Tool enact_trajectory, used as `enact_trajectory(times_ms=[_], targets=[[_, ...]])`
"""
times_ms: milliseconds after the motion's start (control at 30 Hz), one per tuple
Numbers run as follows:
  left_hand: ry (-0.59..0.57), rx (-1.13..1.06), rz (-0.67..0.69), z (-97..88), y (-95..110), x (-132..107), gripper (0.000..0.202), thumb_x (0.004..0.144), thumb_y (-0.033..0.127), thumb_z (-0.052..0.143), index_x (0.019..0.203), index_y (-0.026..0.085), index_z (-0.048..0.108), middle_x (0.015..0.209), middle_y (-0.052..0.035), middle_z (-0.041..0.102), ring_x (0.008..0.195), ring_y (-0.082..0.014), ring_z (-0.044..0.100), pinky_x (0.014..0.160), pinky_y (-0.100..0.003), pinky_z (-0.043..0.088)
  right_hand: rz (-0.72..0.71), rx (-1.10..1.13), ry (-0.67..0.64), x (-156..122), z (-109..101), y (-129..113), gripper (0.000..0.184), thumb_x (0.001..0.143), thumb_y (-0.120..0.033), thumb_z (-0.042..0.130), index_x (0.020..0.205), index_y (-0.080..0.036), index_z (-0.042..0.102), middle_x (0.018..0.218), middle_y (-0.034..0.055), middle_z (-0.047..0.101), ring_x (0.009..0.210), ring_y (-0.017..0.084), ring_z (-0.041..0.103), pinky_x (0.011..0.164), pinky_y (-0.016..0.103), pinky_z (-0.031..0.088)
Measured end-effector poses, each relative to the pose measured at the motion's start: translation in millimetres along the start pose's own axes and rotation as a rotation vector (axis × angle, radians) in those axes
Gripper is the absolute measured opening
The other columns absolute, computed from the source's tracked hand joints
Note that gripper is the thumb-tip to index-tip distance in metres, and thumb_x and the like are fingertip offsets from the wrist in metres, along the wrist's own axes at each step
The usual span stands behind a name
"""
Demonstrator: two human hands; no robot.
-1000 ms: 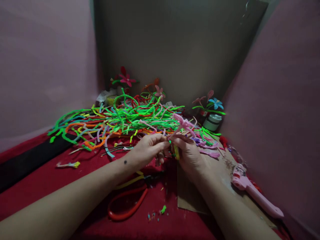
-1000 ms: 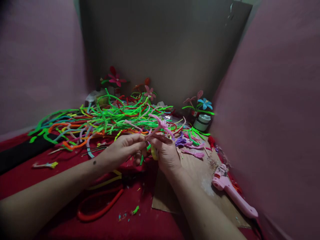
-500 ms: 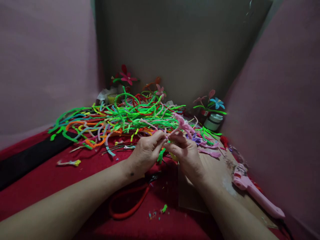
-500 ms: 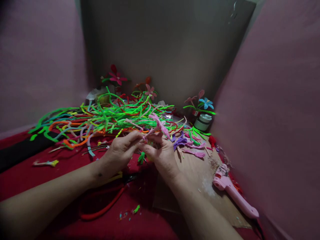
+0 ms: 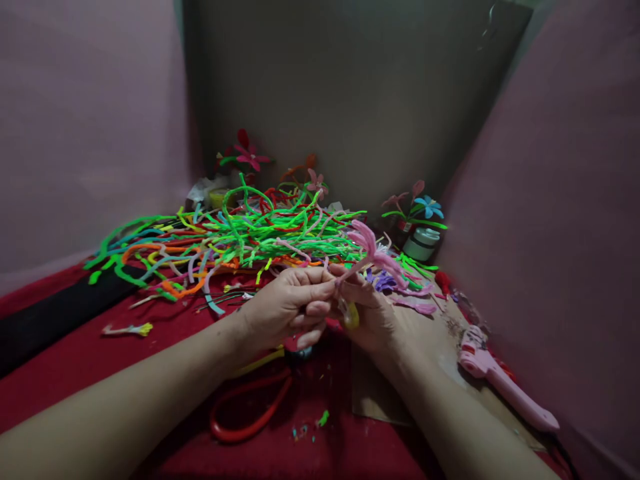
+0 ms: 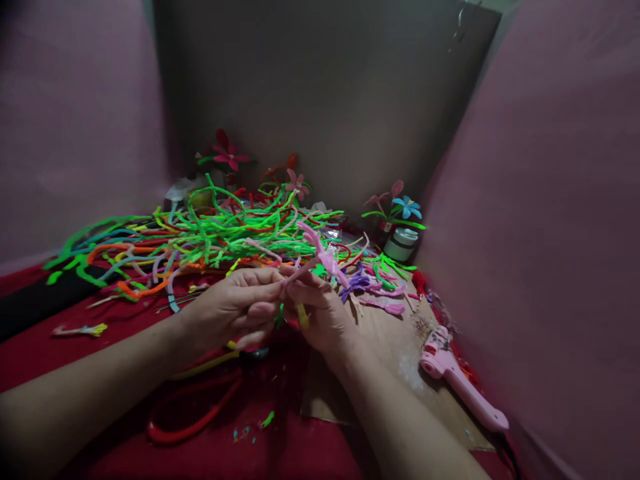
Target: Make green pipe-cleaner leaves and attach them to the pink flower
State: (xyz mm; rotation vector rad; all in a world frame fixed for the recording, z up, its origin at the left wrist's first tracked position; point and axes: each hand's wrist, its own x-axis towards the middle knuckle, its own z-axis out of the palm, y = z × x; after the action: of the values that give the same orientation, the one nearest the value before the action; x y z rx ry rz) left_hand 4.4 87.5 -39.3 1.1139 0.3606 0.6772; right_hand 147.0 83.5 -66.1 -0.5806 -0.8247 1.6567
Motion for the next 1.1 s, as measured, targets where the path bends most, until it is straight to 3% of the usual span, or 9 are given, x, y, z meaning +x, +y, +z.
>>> enact_trajectory(times_ms=[200,333,433,500,567,667,767,900,1100], targets=[[-0.061,-0.044,-0.051,-2.7,1,1,0.010,0.085,0.022,0.043,0.083,0.016,0.051,0.045,0.0106,0.029,0.028,-0.0013,0.016,0.028,-0.015,0.033,0.013,0.020,-0.075,-1,-4,0,0.017,0.056,-0.017,0.073,0.071,-0.021,0.068,0.059,-0.0046,0.064,0.053,0.007,0.056,0.052,0.018,0.044],[0.126,0.439,0.059,-5.0,1,3,0.020,0.083,0.030,0.047,0.073,0.015,0.054,0.047,0.0066,0.041,0.033,-0.0043,0.035,0.035,-0.016,0.033,-0.071,0.018,-0.026,1,-1,1,0.016,0.056,-0.012,0.071,0.068,-0.021,0.067,0.067,-0.0038,0.067,0.056,0.009,0.057,0.056,0.021,0.046],[0.323,0.903,0.311,-7.3,-4,4,0.018,0.081,0.029,0.049,0.076,0.015,0.059,0.062,0.0005,0.055,0.054,-0.0091,0.051,0.051,-0.019,0.041,-0.119,0.026,0.068,4,1,2,0.015,0.054,-0.010,0.070,0.064,-0.021,0.066,0.064,-0.0044,0.066,0.053,0.009,0.055,0.053,0.021,0.044],[0.371,1.079,0.461,-9.0,-10,4,0.014,0.079,0.026,0.052,0.085,0.018,0.061,0.075,-0.0019,0.059,0.068,-0.0123,0.054,0.064,-0.021,0.042,-0.157,0.003,0.147,5,1,4,0.015,0.052,-0.010,0.071,0.062,-0.020,0.066,0.062,-0.0042,0.065,0.051,0.008,0.053,0.051,0.020,0.043],[0.386,1.137,0.507,-9.9,-13,3,0.014,0.079,0.024,0.051,0.087,0.019,0.061,0.077,-0.0021,0.060,0.069,-0.0123,0.054,0.066,-0.021,0.041,-0.192,-0.056,0.204,6,1,7,0.015,0.052,-0.011,0.072,0.063,-0.019,0.067,0.062,-0.0029,0.065,0.053,0.009,0.054,0.051,0.020,0.042],[0.424,1.007,0.425,-7.4,-11,3,0.014,0.081,0.023,0.048,0.081,0.017,0.060,0.060,0.0019,0.052,0.052,-0.0077,0.047,0.051,-0.017,0.037,-0.238,-0.152,0.216,4,1,9,0.015,0.055,-0.015,0.073,0.069,-0.019,0.070,0.066,-0.0009,0.066,0.058,0.011,0.055,0.056,0.022,0.043],[0.403,0.710,0.253,-3.1,-6,5,0.016,0.081,0.029,0.050,0.075,0.016,0.058,0.048,0.0058,0.044,0.037,-0.0044,0.037,0.037,-0.016,0.029,-0.265,-0.194,0.183,1,3,6,0.015,0.057,-0.015,0.072,0.071,-0.020,0.071,0.069,-0.0009,0.066,0.062,0.011,0.056,0.063,0.024,0.045],[0.293,0.359,0.110,-4.3,-2,6,0.015,0.077,0.030,0.056,0.080,0.015,0.057,0.048,0.0066,0.046,0.032,-0.0018,0.035,0.032,-0.013,0.026,-0.259,-0.205,0.092,-3,7,0,0.017,0.061,-0.013,0.067,0.076,-0.020,0.071,0.073,0.0001,0.067,0.067,0.013,0.058,0.069,0.027,0.045],[0.076,-0.007,-0.041,-16.1,-3,7,0.011,0.078,0.025,0.056,0.082,0.015,0.054,0.047,0.0087,0.042,0.027,0.0001,0.022,0.027,-0.011,0.024,-0.135,-0.149,0.054,0,3,-2,0.014,0.059,-0.015,0.068,0.073,-0.019,0.071,0.065,-0.0005,0.066,0.057,0.010,0.054,0.058,0.023,0.042]])
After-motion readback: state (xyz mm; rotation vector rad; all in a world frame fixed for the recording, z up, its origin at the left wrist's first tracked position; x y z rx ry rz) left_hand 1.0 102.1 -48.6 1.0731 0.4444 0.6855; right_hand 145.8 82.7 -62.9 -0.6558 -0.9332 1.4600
